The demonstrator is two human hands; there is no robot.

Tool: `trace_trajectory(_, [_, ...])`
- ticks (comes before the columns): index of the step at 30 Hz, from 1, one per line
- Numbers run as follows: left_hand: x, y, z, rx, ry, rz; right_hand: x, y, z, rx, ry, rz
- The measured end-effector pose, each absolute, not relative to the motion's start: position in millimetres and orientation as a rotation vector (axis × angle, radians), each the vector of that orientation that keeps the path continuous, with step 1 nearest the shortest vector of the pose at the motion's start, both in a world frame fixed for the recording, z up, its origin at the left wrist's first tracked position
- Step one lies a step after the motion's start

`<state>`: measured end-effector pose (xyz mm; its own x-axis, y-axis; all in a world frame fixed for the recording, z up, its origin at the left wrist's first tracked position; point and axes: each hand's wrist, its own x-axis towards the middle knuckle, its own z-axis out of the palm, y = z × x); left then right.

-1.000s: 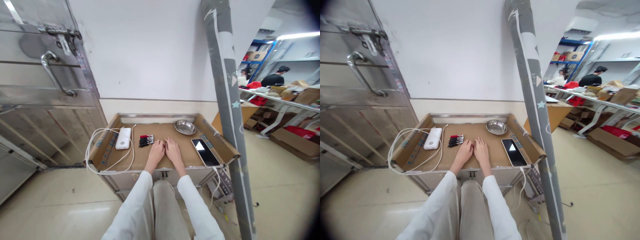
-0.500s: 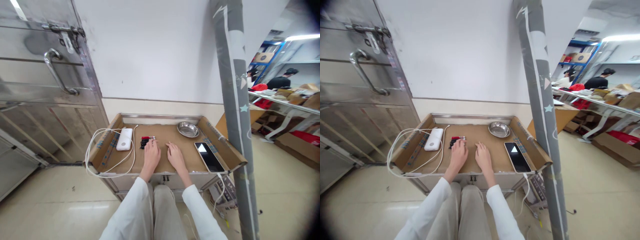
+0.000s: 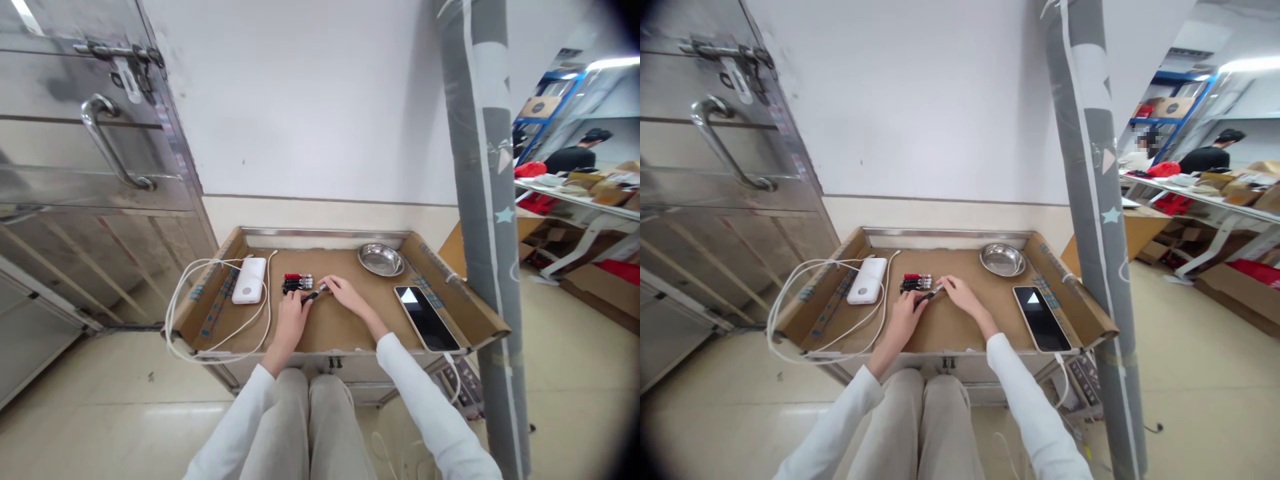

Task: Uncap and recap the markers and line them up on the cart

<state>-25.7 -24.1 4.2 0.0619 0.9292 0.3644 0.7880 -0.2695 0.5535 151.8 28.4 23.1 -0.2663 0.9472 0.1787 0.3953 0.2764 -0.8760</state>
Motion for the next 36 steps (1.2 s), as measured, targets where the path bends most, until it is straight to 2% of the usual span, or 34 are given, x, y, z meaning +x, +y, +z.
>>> trace_trajectory(3, [-13,-6,10,1.95,1.402,1.201,159,42,21,-1.118,-1.573,1.391])
trace_trajectory(5, [-2,9,17,1.868,1.299,1.311,165,46,18,-1.035,-1.362,1.514])
trace_trajectory(13, [28,48,30,1.564,1.001,1.515,180,45,16,-0.905,-0.99,1.617])
trace_trajectory(18, [16,48,26,1.432,1.098,1.688,183,46,14,-0.934,-1.015,1.554])
trace_trajectory(22, [8,49,21,1.365,1.273,1.782,186,48,9,-1.011,-1.126,1.43])
trace_trajectory(26, [7,48,17,1.574,1.451,1.715,183,46,6,-1.158,-1.291,1.018])
trace_trajectory(29, [9,46,15,1.878,1.461,1.522,175,40,7,-1.196,-1.588,0.686])
trace_trajectory(33, [11,42,14,2.235,1.571,1.182,166,30,7,-1.113,-1.998,0.564])
trace_trajectory(36, [11,40,13,2.393,1.695,1.0,170,26,7,-1.111,-2.1,0.435])
